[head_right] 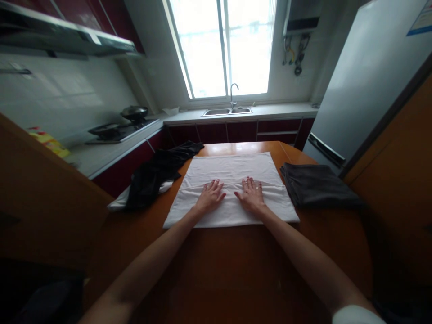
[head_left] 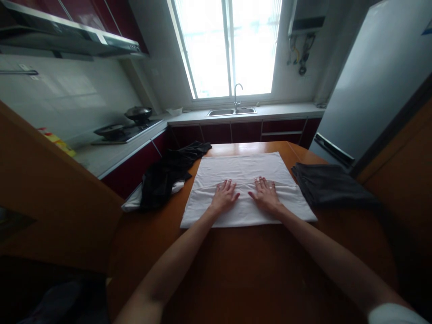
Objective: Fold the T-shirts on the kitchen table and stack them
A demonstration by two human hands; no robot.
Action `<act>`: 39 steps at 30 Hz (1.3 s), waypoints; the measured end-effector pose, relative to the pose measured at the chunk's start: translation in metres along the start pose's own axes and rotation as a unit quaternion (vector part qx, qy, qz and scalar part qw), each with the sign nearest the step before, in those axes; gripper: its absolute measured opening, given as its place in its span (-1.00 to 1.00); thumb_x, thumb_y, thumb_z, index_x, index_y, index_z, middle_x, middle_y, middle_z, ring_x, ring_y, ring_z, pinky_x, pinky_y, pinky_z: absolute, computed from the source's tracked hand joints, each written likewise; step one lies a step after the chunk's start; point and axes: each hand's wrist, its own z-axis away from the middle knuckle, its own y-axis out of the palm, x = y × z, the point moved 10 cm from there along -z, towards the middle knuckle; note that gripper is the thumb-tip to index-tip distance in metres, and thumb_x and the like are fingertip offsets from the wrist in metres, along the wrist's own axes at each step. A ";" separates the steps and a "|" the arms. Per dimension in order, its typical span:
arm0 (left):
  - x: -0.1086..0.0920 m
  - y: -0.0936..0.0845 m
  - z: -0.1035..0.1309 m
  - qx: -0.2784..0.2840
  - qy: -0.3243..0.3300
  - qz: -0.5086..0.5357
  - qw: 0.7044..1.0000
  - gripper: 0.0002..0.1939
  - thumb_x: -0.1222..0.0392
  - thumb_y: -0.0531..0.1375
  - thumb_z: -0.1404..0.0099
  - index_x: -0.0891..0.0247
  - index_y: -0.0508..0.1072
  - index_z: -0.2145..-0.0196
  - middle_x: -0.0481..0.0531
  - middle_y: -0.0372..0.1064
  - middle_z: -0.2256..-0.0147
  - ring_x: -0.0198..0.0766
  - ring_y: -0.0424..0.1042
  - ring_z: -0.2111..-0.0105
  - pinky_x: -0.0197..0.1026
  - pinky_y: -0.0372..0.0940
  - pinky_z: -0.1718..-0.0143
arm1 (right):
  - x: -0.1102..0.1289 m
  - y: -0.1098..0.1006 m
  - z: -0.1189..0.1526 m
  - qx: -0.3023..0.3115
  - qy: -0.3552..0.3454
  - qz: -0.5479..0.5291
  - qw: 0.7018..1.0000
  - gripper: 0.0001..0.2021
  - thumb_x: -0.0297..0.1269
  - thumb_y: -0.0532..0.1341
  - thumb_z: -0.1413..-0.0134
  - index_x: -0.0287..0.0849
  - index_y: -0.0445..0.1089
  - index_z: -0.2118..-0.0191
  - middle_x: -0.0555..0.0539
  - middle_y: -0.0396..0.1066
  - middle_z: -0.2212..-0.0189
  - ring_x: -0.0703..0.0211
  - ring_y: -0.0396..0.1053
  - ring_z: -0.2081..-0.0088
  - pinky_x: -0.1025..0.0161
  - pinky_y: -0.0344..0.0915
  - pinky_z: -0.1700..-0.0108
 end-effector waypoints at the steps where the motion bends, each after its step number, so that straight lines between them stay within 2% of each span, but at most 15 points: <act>1: -0.002 0.000 0.003 0.001 0.005 -0.001 1.000 -0.37 -0.16 -0.07 -0.51 0.17 0.15 -0.39 0.19 -0.04 -0.42 0.08 -0.12 -0.43 0.31 -0.11 -0.36 | -0.002 0.000 0.002 -0.003 0.005 0.000 1.000 -0.21 0.19 -0.19 -0.38 -0.31 -0.13 -0.47 -0.28 -0.27 -0.48 -0.09 -0.34 -0.48 -0.23 -0.47 -0.40; 7: -0.007 0.005 0.010 0.018 0.000 0.007 1.000 -0.36 -0.20 -0.11 -0.51 0.08 0.11 -0.41 0.12 -0.10 -0.44 0.09 -0.13 -0.43 0.31 -0.10 -0.36 | -0.017 0.010 0.006 0.029 0.001 -0.013 0.999 -0.19 0.22 -0.23 -0.36 -0.30 -0.14 -0.48 -0.23 -0.25 -0.48 -0.04 -0.30 -0.48 -0.12 -0.37 -0.43; 12: -0.002 0.002 0.012 0.024 -0.010 0.007 1.000 -0.39 -0.16 -0.11 -0.51 0.10 0.16 -0.39 0.11 -0.07 -0.43 0.08 -0.13 -0.43 0.29 -0.10 -0.36 | -0.071 0.008 0.014 0.042 0.020 0.019 0.999 -0.19 0.21 -0.29 -0.36 -0.29 -0.16 -0.48 -0.22 -0.27 -0.48 -0.04 -0.33 -0.48 -0.22 -0.36 -0.42; 14: 0.004 -0.005 0.018 0.018 -0.014 -0.003 1.000 -0.40 -0.14 -0.10 -0.52 0.12 0.18 -0.38 0.12 -0.05 -0.43 0.09 -0.12 -0.43 0.31 -0.11 -0.36 | -0.090 0.004 0.019 0.045 0.014 0.032 0.998 -0.21 0.18 -0.28 -0.37 -0.30 -0.15 -0.48 -0.22 -0.27 -0.48 -0.02 -0.31 -0.48 -0.19 -0.33 -0.42; 16: 0.015 -0.015 0.030 0.004 -0.026 -0.025 0.999 -0.40 -0.14 -0.09 -0.51 0.14 0.19 -0.38 0.15 -0.03 -0.42 0.11 -0.11 -0.42 0.35 -0.13 -0.35 | -0.099 -0.005 0.025 0.034 0.004 0.042 0.999 -0.25 0.13 -0.25 -0.40 -0.33 -0.10 -0.47 -0.23 -0.23 -0.48 0.00 -0.28 -0.48 -0.13 -0.29 -0.43; 18: 0.031 -0.025 0.045 -0.017 -0.046 -0.050 0.998 -0.39 -0.14 -0.07 -0.51 0.18 0.20 -0.38 0.21 -0.02 -0.41 0.16 -0.11 -0.42 0.39 -0.18 -0.34 | -0.097 -0.017 0.033 -0.004 -0.003 0.047 0.999 -0.29 0.06 -0.23 -0.42 -0.37 -0.06 -0.45 -0.26 -0.18 -0.47 0.00 -0.25 -0.48 -0.10 -0.29 -0.43; 21: 0.056 -0.032 0.070 -0.035 -0.071 -0.062 0.995 -0.37 -0.12 -0.04 -0.50 0.23 0.20 -0.38 0.27 -0.01 -0.40 0.19 -0.11 -0.42 0.42 -0.20 -0.34 | -0.077 -0.026 0.050 -0.056 -0.002 0.027 0.998 -0.31 0.03 -0.21 -0.43 -0.39 -0.03 -0.44 -0.30 -0.13 -0.45 -0.03 -0.22 -0.47 -0.12 -0.26 -0.43; 26: 0.084 -0.020 0.094 -0.011 -0.112 -0.019 0.993 -0.40 -0.11 -0.06 -0.50 0.15 0.21 -0.38 0.23 -0.01 -0.41 0.19 -0.03 -0.40 0.36 -0.07 -0.33 | -0.048 -0.004 0.072 -0.018 -0.002 -0.019 1.000 -0.30 0.05 -0.13 -0.41 -0.35 -0.01 -0.44 -0.27 -0.10 -0.45 -0.04 -0.19 -0.46 -0.11 -0.22 -0.42; 30: 0.084 -0.022 0.098 -0.018 -0.129 -0.018 0.991 -0.41 -0.09 -0.05 -0.50 0.15 0.22 -0.37 0.22 0.01 -0.40 0.19 -0.03 -0.40 0.34 -0.06 -0.33 | -0.047 -0.003 0.076 -0.018 -0.006 -0.030 0.999 -0.33 0.02 -0.10 -0.41 -0.36 0.02 -0.43 -0.26 -0.09 -0.45 -0.02 -0.18 -0.46 -0.07 -0.24 -0.42; 33: 0.076 -0.030 0.102 -0.028 -0.130 -0.023 0.991 -0.45 -0.04 -0.03 -0.50 0.21 0.29 -0.32 0.26 0.09 -0.37 0.19 0.02 -0.38 0.32 -0.03 -0.33 | -0.051 -0.010 0.078 -0.046 -0.007 -0.043 0.998 -0.36 -0.01 -0.10 -0.42 -0.36 0.07 -0.40 -0.28 -0.03 -0.43 -0.03 -0.13 -0.45 -0.05 -0.17 -0.41; 36: 0.072 -0.040 0.107 -0.051 -0.115 -0.004 0.992 -0.55 0.06 0.00 -0.48 0.23 0.41 -0.21 0.23 0.20 -0.32 0.07 0.14 -0.33 0.15 0.06 -0.33 | -0.058 -0.016 0.081 -0.085 0.000 -0.049 0.995 -0.40 -0.07 -0.11 -0.42 -0.37 0.15 -0.37 -0.29 0.05 -0.41 -0.04 -0.07 -0.43 -0.04 -0.10 -0.40; 37: 0.078 -0.043 0.109 -0.064 -0.123 0.005 0.990 -0.58 0.10 0.02 -0.47 0.23 0.44 -0.18 0.22 0.25 -0.28 0.03 0.21 -0.29 0.08 0.11 -0.31 | -0.061 -0.017 0.081 -0.093 0.003 -0.048 0.995 -0.41 -0.08 -0.11 -0.42 -0.37 0.17 -0.36 -0.30 0.06 -0.40 -0.04 -0.06 -0.43 -0.04 -0.08 -0.39; 39: 0.103 -0.052 0.114 -0.096 -0.176 0.021 0.979 -0.61 0.15 0.05 -0.44 0.26 0.47 -0.13 0.23 0.38 -0.16 -0.01 0.35 -0.16 -0.02 0.22 -0.22 | -0.067 -0.016 0.080 -0.099 0.012 -0.044 0.994 -0.42 -0.10 -0.13 -0.42 -0.37 0.18 -0.35 -0.31 0.08 -0.39 -0.06 -0.04 -0.42 -0.06 -0.05 -0.38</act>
